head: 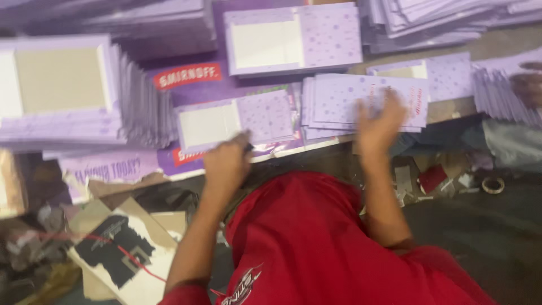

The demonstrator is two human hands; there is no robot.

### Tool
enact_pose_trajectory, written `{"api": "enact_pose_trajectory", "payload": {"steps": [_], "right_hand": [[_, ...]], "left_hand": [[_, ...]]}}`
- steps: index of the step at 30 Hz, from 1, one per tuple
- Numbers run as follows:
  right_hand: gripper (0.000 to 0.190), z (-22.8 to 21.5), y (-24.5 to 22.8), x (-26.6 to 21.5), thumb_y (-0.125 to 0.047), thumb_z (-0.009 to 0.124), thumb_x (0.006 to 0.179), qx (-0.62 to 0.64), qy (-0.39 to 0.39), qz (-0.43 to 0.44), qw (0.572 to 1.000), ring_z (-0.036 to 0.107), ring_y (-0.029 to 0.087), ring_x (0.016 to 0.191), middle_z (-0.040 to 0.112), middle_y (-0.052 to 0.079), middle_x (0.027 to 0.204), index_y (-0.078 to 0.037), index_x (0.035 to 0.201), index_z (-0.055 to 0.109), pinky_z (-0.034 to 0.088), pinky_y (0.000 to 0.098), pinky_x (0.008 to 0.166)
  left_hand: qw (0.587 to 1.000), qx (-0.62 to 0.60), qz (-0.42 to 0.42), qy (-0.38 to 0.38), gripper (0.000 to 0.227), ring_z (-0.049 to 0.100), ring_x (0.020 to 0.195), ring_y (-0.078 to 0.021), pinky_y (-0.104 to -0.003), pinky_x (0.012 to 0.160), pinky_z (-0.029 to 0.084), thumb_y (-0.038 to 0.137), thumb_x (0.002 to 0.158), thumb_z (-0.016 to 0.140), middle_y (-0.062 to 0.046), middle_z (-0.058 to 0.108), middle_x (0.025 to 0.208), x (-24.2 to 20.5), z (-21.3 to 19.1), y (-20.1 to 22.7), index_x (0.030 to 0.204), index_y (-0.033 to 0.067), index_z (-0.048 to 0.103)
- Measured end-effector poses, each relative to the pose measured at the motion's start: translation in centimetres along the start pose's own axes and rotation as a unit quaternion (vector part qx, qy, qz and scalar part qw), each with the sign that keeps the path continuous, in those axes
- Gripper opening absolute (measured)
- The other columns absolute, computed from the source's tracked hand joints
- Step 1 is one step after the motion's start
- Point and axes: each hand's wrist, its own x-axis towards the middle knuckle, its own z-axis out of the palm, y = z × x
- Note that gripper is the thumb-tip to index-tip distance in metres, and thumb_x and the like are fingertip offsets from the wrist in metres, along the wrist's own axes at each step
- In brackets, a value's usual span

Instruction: The person repeatedly folds purple paper sheets with printed branding and places them into stacks on a cluttered workbench. The person uses a dark cloth to wipe the surface of the sheets before folding them.

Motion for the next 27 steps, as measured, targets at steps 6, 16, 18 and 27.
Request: {"api": "enact_pose_trajectory", "payload": {"steps": [6, 16, 18, 27], "right_hand": [[0.084, -8.0, 2.0, 4.3, -0.044, 0.096, 0.074, -0.103, -0.111, 0.170, 0.974, 0.042, 0.052, 0.133, 0.049, 0.034, 0.141, 0.006, 0.131, 0.059, 0.037, 0.0600, 0.113], [0.087, -10.1, 0.1, 4.7, -0.035, 0.103, 0.059, -0.104, -0.007, 0.136, 0.985, 0.047, 0.050, 0.117, 0.047, 0.034, 0.136, 0.008, 0.122, 0.060, 0.041, 0.0595, 0.093], [0.079, -10.9, 0.2, 5.2, -0.030, 0.102, 0.065, -0.084, 0.029, 0.131, 0.987, 0.056, 0.044, 0.114, 0.057, 0.031, 0.127, 0.008, 0.122, 0.062, 0.047, 0.0516, 0.096], [0.022, -20.1, -1.2, 3.3, -0.002, 0.064, 0.103, 0.378, -0.096, 0.078, 0.917, 0.065, 0.017, 0.109, 0.069, 0.016, 0.120, -0.001, 0.124, 0.067, 0.052, 0.0293, 0.101]], "left_hand": [[0.982, -0.098, 0.146, 0.072, 0.076, 0.073, 0.091, -0.0359, -0.044, 0.075, 0.058, 0.035, 0.078, 0.081, -0.024, 0.061, 0.136, 5.7, 5.1, 10.3, 0.140, 0.0005, 0.055], [0.991, 0.040, 0.127, 0.008, 0.074, 0.074, 0.075, -0.0319, -0.039, 0.063, 0.059, 0.040, 0.083, 0.078, -0.027, 0.055, 0.144, 9.0, 7.8, 13.3, 0.137, -0.0072, 0.057], [0.990, 0.050, 0.133, 0.010, 0.076, 0.074, 0.075, -0.0311, -0.039, 0.062, 0.060, 0.040, 0.082, 0.079, -0.028, 0.055, 0.143, 9.5, 7.6, 13.5, 0.136, -0.0081, 0.057], [0.968, -0.222, 0.108, 0.046, 0.080, 0.074, 0.113, -0.0298, -0.037, 0.095, 0.056, 0.035, 0.082, 0.088, -0.015, 0.069, 0.133, 6.2, 5.2, 11.7, 0.146, 0.0038, 0.052]]}}
